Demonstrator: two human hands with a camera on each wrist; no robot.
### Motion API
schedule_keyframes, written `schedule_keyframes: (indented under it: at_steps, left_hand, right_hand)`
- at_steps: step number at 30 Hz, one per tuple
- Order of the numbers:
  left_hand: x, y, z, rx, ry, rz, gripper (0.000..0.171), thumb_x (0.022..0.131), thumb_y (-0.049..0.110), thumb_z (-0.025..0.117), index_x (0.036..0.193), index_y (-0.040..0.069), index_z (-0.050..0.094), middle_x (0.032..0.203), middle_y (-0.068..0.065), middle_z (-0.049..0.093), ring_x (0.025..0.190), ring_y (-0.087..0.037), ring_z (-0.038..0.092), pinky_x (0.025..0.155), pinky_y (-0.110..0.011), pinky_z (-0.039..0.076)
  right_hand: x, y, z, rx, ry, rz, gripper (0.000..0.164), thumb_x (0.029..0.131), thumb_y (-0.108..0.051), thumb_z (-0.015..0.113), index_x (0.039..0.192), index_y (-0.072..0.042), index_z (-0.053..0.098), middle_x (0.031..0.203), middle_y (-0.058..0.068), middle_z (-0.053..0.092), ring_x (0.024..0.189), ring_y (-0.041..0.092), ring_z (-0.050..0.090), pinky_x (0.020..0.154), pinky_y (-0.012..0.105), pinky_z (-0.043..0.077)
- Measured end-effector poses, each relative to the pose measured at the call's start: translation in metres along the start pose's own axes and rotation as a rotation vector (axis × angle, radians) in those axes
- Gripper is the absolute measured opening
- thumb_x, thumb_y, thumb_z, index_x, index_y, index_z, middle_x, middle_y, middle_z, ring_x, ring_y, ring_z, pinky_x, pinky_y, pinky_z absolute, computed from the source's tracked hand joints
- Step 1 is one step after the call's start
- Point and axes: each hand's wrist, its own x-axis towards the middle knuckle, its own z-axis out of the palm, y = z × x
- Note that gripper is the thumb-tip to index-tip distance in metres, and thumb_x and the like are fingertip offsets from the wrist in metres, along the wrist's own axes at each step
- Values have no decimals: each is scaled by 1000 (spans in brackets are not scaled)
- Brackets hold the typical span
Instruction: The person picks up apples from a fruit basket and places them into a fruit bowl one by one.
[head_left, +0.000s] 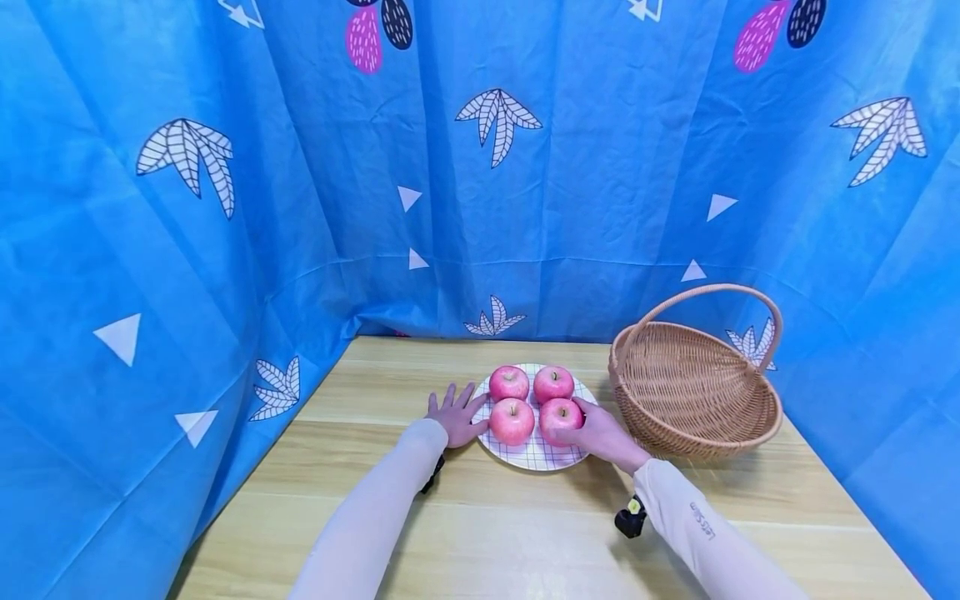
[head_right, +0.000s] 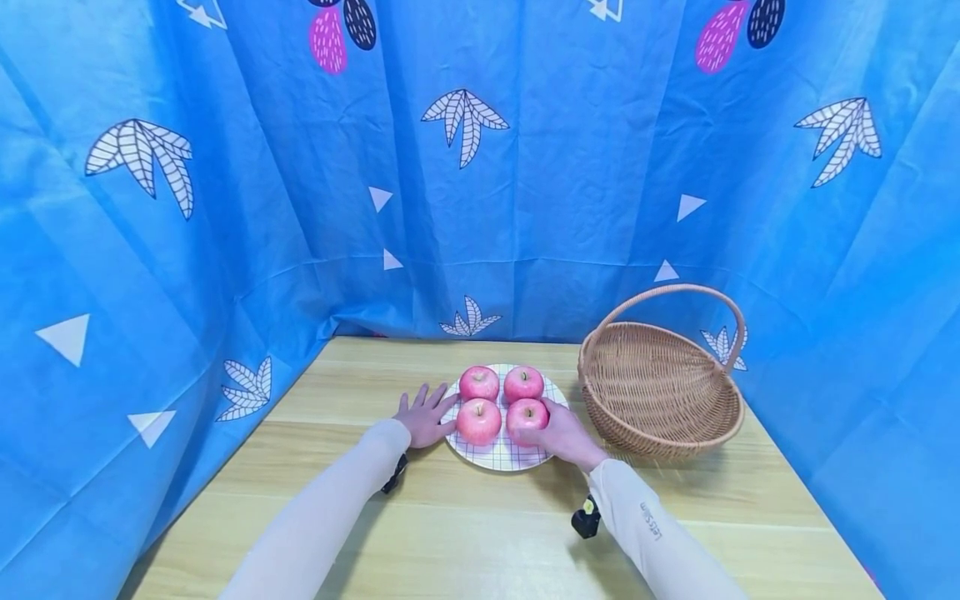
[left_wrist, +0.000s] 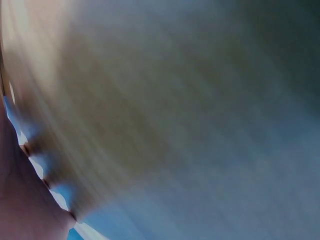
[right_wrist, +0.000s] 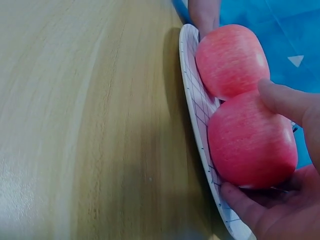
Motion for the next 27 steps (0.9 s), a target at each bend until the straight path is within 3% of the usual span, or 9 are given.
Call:
schedule_keyframes:
  at_steps: [18, 24, 27]
  left_hand:
    - [-1, -5, 0, 23, -21, -7, 73, 97, 73, 28, 161, 41, 14, 172, 3, 2, 156, -40, -1, 118, -72, 3]
    - [-4, -6, 0, -17, -17, 7, 73, 97, 73, 31, 161, 41, 16, 172, 3, 2, 156, -40, -2, 118, -71, 1]
    - [-7, -5, 0, -46, -5, 22, 73, 97, 72, 32, 161, 40, 19, 172, 2, 4, 156, -41, -2, 118, -72, 1]
  right_hand:
    - [1, 1, 2, 41, -17, 14, 91, 81, -50, 81, 150, -3, 44, 133, 18, 64, 123, 29, 61, 108, 47, 46]
    - [-3, -4, -6, 87, -70, 9, 106, 81, -46, 83, 158, -1, 26, 149, 26, 49, 138, 39, 48, 116, 52, 36]
    - [-5, -7, -13, 59, -65, -18, 107, 81, -46, 82, 159, -2, 23, 154, 27, 42, 143, 42, 40, 118, 54, 32]
